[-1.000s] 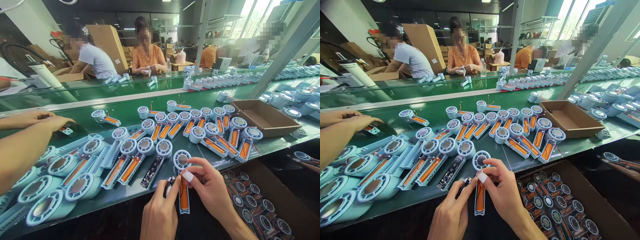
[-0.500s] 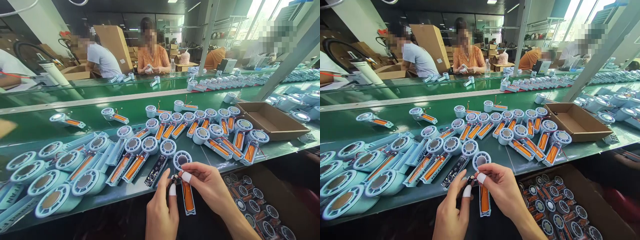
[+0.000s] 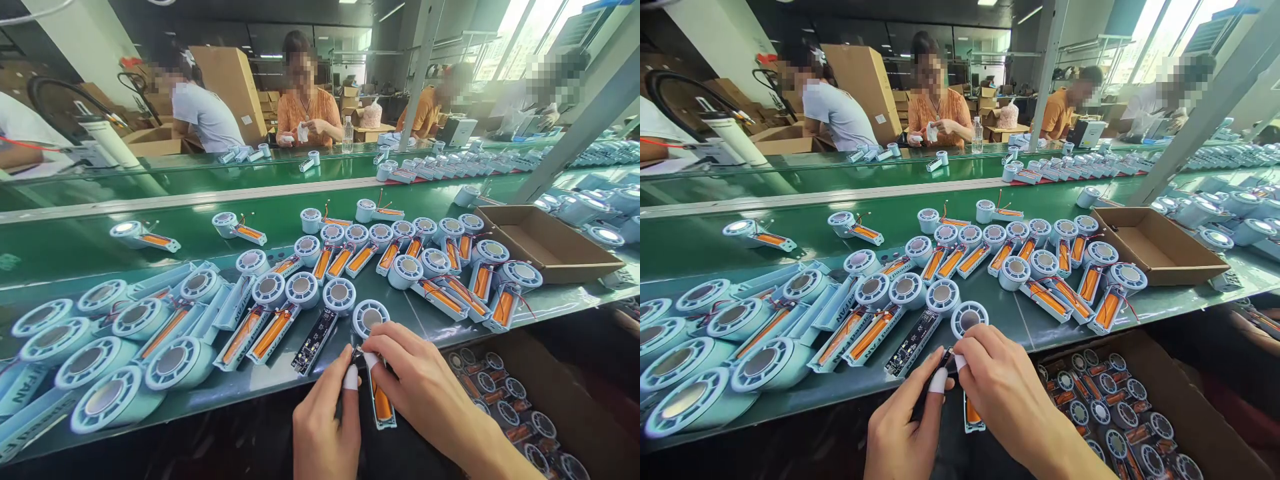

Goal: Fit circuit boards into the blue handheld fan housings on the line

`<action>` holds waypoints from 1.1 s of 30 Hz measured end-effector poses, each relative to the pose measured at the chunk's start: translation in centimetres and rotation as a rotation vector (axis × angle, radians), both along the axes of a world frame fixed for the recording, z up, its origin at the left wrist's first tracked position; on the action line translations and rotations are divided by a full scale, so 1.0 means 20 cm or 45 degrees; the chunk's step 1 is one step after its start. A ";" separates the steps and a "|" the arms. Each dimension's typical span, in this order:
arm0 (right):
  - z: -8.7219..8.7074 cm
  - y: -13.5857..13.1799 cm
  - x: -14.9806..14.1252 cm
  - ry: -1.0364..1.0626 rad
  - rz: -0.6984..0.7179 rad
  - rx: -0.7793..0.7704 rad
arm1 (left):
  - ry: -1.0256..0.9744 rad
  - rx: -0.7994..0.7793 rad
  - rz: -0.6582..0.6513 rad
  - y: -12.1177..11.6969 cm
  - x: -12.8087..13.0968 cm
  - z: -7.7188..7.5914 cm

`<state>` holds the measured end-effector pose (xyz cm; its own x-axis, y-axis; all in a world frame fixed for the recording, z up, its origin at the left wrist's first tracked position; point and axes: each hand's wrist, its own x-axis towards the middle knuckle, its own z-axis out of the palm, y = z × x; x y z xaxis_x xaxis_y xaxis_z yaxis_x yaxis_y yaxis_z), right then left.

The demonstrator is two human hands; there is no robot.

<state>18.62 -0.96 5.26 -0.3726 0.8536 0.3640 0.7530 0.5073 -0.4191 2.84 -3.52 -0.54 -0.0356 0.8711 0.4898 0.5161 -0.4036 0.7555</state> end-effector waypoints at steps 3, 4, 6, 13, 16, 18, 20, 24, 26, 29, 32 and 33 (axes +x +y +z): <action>0.01 0.00 -0.01 -0.012 -0.034 -0.023 | 0.113 0.122 -0.033 0.01 -0.01 0.01; 0.01 -0.01 -0.02 -0.014 -0.043 -0.022 | 0.146 0.156 -0.041 0.01 -0.02 0.01; 0.00 -0.01 -0.03 -0.039 -0.054 0.020 | 0.213 0.220 -0.044 0.00 -0.02 -0.01; -0.01 0.02 0.01 0.186 0.050 -0.097 | 0.195 0.155 -0.130 0.04 -0.06 0.02; 0.03 0.06 0.05 0.254 0.103 -0.210 | 0.132 0.082 -0.245 0.07 -0.09 0.07; 0.05 0.07 0.06 0.258 0.157 -0.246 | 0.109 0.082 -0.294 0.09 -0.10 0.10; 0.05 0.08 0.07 0.280 0.215 -0.276 | 0.098 0.089 -0.336 0.10 -0.10 0.13; 0.04 0.08 0.07 0.364 0.185 -0.310 | 0.093 0.087 -0.402 0.12 -0.11 0.15; 0.04 0.07 0.06 0.386 0.131 -0.303 | 0.075 0.074 -0.380 0.12 -0.11 0.15; 0.07 0.04 0.06 0.408 0.093 -0.418 | 0.008 -0.022 -0.303 0.09 -0.07 0.14; 0.11 0.01 0.05 0.533 0.025 -0.649 | -0.168 -0.194 -0.239 0.02 0.00 0.12; 0.11 0.00 0.05 0.605 -0.023 -0.708 | -0.237 -0.254 -0.225 0.00 0.02 0.11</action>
